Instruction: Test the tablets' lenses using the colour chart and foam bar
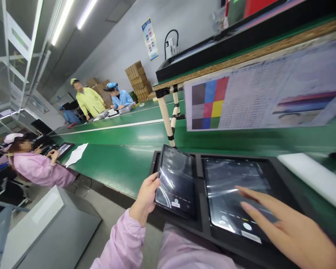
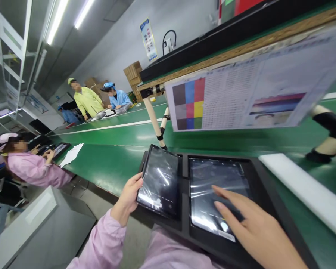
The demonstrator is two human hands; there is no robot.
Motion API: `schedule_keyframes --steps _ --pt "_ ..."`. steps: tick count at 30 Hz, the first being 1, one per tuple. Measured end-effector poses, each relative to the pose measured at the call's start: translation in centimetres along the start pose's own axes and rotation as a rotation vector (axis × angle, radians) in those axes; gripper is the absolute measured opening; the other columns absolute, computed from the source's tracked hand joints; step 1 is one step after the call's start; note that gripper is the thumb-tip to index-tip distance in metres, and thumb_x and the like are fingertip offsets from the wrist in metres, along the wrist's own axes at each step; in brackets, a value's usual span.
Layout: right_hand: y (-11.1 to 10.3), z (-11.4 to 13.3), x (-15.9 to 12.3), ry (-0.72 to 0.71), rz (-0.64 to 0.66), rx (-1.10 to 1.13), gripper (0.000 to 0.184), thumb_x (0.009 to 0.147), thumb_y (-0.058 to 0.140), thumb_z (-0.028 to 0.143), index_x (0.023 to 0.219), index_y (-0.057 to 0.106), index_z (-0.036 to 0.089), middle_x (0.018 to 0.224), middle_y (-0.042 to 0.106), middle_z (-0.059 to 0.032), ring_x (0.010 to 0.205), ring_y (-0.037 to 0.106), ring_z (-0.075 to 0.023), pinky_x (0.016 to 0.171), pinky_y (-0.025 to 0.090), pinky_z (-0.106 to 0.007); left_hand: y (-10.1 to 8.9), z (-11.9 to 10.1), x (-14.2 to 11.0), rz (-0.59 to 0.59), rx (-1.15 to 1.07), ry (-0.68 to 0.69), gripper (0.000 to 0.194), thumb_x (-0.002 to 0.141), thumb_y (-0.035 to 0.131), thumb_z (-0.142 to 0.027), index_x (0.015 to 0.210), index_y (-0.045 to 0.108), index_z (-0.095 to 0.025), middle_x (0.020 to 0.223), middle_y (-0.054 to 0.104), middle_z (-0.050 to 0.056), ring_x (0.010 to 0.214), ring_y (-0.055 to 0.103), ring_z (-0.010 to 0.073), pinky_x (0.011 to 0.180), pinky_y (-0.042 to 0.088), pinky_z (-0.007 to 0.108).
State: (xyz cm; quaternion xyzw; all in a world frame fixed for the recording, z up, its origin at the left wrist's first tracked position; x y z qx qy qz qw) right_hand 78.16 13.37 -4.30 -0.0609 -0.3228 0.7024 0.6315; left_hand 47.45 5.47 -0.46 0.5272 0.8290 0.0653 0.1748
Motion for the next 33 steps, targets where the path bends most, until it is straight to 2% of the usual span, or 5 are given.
schedule_keyframes --steps 4,9,18,25,33 --pt "-0.1 3.6 0.1 -0.063 0.101 0.213 0.052 0.086 0.061 0.057 0.133 0.058 0.036 0.118 0.071 -0.0092 0.102 0.071 -0.0299 0.061 0.064 -0.037 1.5 -2.1 -2.0 0.103 -0.073 0.070 0.057 0.068 0.088 -0.040 0.119 0.070 -0.018 0.098 0.076 0.007 0.080 0.070 0.0164 0.078 0.055 0.029" --pt "-1.0 5.2 0.2 -0.180 -0.102 0.404 0.049 0.094 0.056 0.051 0.138 0.055 0.027 0.124 0.066 -0.0114 0.103 0.069 -0.0216 0.090 0.061 -0.036 4.4 -1.9 -2.7 0.178 -0.199 0.133 0.046 0.073 0.085 -0.038 0.114 0.069 -0.025 0.104 0.076 0.003 0.085 0.072 0.0154 0.080 0.058 0.028" --pt "-0.9 4.7 1.5 0.191 -0.090 0.958 0.053 0.088 0.054 0.071 0.107 0.069 0.024 0.102 0.075 -0.0093 0.103 0.071 -0.0290 0.087 0.061 -0.048 7.8 1.3 -1.2 0.111 -0.153 0.310 0.050 0.071 0.081 -0.050 0.113 0.071 -0.026 0.112 0.075 0.007 0.102 0.071 0.0234 0.090 0.058 0.037" --pt "-1.1 5.3 1.1 0.290 -0.110 0.939 0.066 0.080 0.053 0.081 0.109 0.069 0.024 0.100 0.076 -0.0088 0.117 0.066 -0.0328 0.096 0.058 -0.051 9.1 2.4 -2.2 0.192 0.587 0.813 0.114 0.072 0.079 -0.057 0.158 0.016 -0.015 0.153 0.036 0.024 0.146 0.035 0.0361 0.120 0.033 0.050" --pt "-1.0 5.2 1.0 0.283 -0.122 0.856 0.071 0.079 0.053 0.083 0.113 0.069 0.023 0.102 0.076 -0.0087 0.118 0.065 -0.0341 0.095 0.058 -0.052 9.7 2.9 -2.5 0.048 0.919 0.825 0.136 0.063 0.088 -0.047 0.157 -0.004 -0.014 0.147 0.028 0.028 0.143 0.032 0.0421 0.115 0.034 0.060"
Point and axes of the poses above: each hand's wrist, its own x-axis towards the middle knuckle, its own y-axis out of the palm, z = x × y, the point moved 1 cm from there along x, towards the middle knuckle
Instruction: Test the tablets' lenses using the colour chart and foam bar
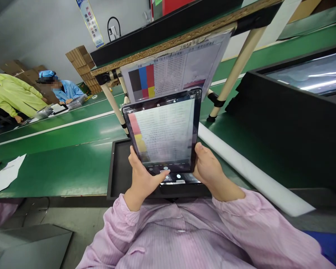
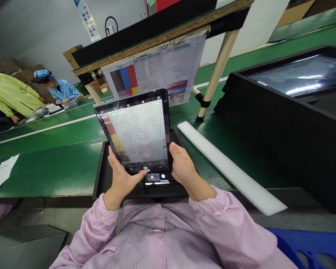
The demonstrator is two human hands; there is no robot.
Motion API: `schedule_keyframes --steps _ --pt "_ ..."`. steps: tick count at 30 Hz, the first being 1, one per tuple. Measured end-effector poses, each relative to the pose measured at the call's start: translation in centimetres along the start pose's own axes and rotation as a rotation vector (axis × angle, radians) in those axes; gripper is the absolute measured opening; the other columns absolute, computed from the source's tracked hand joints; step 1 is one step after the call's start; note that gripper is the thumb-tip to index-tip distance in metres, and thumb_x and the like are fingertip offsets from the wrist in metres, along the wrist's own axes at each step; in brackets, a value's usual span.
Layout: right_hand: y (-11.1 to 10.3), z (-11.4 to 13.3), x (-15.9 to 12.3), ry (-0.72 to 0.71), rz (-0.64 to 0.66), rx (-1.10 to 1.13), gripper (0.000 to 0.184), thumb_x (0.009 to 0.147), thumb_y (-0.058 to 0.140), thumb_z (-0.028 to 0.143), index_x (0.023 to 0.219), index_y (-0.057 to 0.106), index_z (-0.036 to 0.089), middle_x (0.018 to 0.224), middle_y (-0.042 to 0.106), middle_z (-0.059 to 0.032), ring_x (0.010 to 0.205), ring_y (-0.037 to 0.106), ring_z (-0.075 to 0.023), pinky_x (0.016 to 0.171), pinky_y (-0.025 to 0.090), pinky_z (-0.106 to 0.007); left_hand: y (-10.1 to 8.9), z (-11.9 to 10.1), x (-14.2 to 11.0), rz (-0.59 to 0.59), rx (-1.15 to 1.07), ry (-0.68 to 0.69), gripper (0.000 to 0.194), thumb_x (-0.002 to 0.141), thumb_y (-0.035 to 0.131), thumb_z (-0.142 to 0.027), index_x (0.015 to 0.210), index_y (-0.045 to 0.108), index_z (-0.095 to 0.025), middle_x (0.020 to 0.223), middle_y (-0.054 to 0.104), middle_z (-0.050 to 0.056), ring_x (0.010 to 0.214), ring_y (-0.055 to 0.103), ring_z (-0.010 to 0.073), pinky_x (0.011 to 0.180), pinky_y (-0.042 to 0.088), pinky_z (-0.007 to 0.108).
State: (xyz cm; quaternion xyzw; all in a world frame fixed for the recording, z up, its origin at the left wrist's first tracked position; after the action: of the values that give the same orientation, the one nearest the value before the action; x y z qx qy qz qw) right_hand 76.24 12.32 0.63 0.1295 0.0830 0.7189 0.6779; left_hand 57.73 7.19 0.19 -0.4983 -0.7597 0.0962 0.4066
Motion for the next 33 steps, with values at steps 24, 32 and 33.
schedule_keyframes --steps 24,32,33 --pt "0.0 -0.1 0.1 -0.010 0.019 0.044 0.068 0.079 0.054 0.083 0.108 0.070 0.023 0.106 0.075 -0.0091 0.122 0.063 -0.0336 0.097 0.058 -0.051 0.2 0.8 -0.1 -0.047 -0.182 -0.029 0.121 0.072 0.076 -0.065 0.158 0.008 -0.014 0.153 0.030 0.027 0.146 0.032 0.0388 0.119 0.030 0.056" --pt "-0.5 3.0 -1.3 -0.263 0.226 -0.318 0.068 0.098 0.037 0.067 0.152 0.045 0.026 0.157 0.041 -0.0021 0.150 0.030 -0.0268 0.126 0.027 -0.047 -1.4 2.0 1.4 -0.028 -1.255 -0.571 0.052 0.087 0.071 -0.042 0.136 0.055 -0.042 0.138 0.064 -0.002 0.125 0.061 0.0181 0.104 0.051 0.034" --pt "-0.3 3.8 -1.3 -0.337 0.242 -0.368 0.069 0.100 0.035 0.064 0.158 0.034 0.026 0.163 0.030 0.0006 0.153 0.022 -0.0253 0.127 0.022 -0.046 -1.5 2.0 1.3 -0.033 -1.308 -0.597 0.050 0.086 0.073 -0.037 0.133 0.059 -0.043 0.136 0.066 -0.004 0.123 0.062 0.0172 0.104 0.051 0.033"
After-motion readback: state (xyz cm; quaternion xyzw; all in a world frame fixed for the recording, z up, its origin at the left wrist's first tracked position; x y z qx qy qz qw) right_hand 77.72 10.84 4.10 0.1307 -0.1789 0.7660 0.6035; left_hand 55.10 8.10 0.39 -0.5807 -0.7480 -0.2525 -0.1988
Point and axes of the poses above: each hand's wrist, its own x-axis towards the middle knuckle, its own y-axis out of the palm, z = x × y, the point moved 1 cm from there along x, towards the middle knuckle
